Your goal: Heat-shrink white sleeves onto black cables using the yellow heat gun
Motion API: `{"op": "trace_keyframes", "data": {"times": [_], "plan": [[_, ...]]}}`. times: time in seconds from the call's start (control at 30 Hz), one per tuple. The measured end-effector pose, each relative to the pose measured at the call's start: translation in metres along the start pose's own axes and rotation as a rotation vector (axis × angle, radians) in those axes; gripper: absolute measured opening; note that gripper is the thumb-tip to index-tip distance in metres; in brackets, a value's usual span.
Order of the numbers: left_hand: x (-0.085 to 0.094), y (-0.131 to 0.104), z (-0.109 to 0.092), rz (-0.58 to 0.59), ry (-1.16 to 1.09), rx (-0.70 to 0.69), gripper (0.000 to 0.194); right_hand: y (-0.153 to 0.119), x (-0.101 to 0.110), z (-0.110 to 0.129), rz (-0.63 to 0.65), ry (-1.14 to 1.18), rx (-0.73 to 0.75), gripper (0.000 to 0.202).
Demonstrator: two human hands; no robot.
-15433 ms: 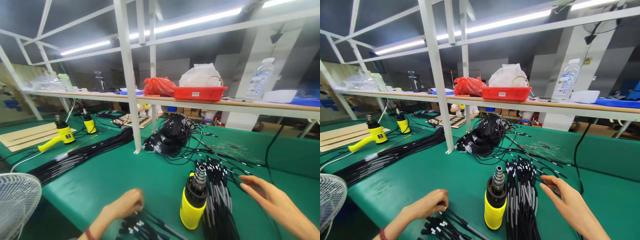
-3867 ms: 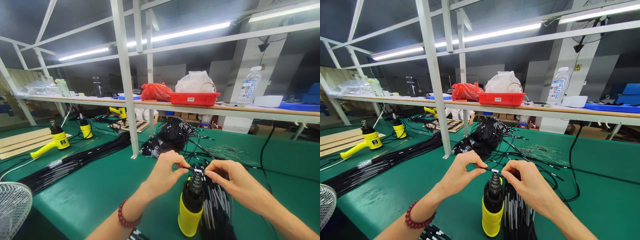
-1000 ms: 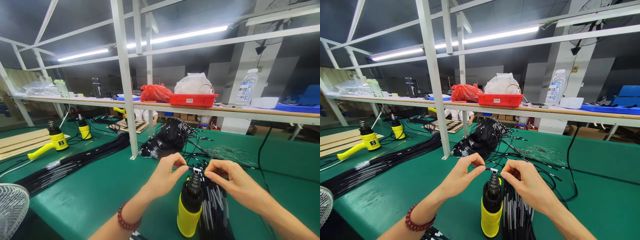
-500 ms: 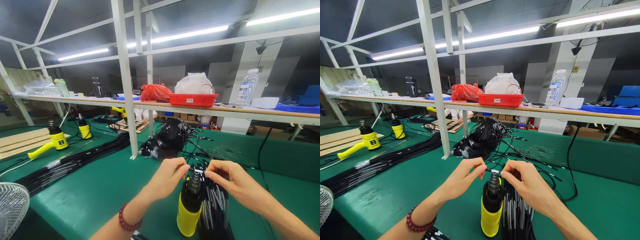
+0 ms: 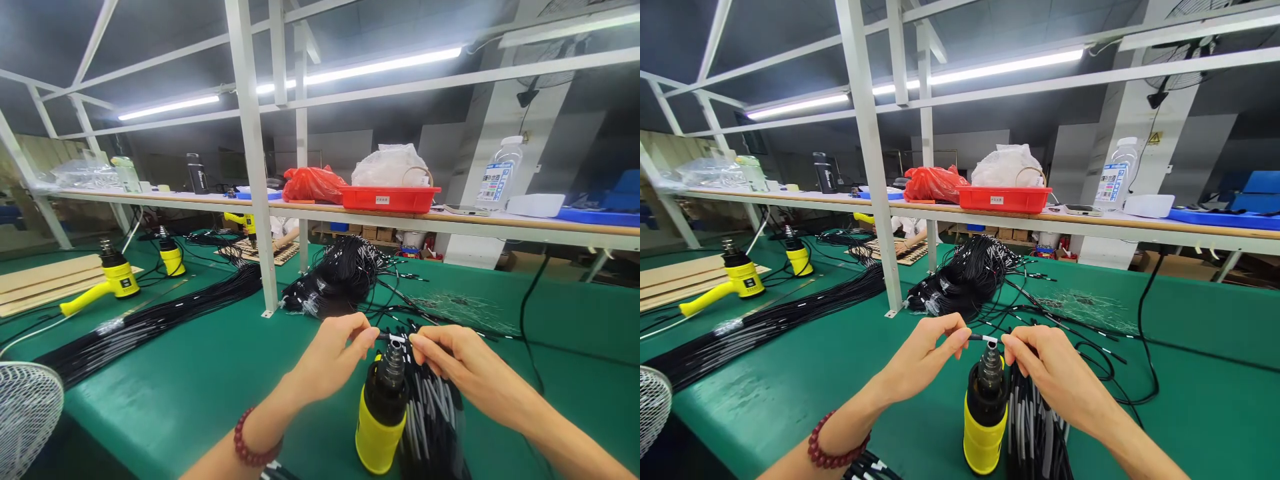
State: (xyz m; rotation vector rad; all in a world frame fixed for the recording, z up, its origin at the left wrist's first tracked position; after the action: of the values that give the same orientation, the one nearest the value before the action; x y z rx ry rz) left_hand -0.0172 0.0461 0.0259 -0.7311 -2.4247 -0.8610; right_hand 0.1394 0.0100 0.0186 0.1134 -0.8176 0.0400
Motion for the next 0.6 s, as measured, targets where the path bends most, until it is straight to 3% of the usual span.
{"op": "trace_keyframes", "data": {"times": [0.17, 0.33, 0.43, 0.53, 0.6], "plan": [[0.001, 0.001, -0.001, -0.008, 0.019, -0.008, 0.04, 0.0, -0.001, 0.002, 0.04, 0.025, 0.028, 0.048], [0.002, 0.003, -0.001, -0.071, 0.008, -0.036, 0.014, 0.002, 0.002, -0.002, 0.004, 0.062, 0.041, 0.039], [0.002, 0.003, 0.0, -0.083, -0.01, -0.035, 0.009, 0.004, 0.005, -0.003, -0.022, 0.086, 0.046, 0.039], [0.007, 0.001, 0.003, -0.093, -0.025, -0.005, 0.011, 0.008, 0.014, -0.02, -0.089, 0.105, 0.006, 0.042], [0.013, -0.003, 0.011, -0.101, -0.023, 0.029, 0.013, 0.01, 0.023, -0.048, -0.192, 0.1, -0.06, 0.045]]}}
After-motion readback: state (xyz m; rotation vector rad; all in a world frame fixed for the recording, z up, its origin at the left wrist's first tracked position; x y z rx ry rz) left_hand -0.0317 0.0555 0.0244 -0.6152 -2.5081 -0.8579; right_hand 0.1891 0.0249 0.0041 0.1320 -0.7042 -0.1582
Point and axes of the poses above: each hand's wrist, its own y-axis towards the middle knuckle, its own x-axis out of the back of the hand, z = x × y, the point moved 8 cm from there along y, towards the middle knuckle, and after that the axes turned 7 degrees about -x, right-handed, at the moved point
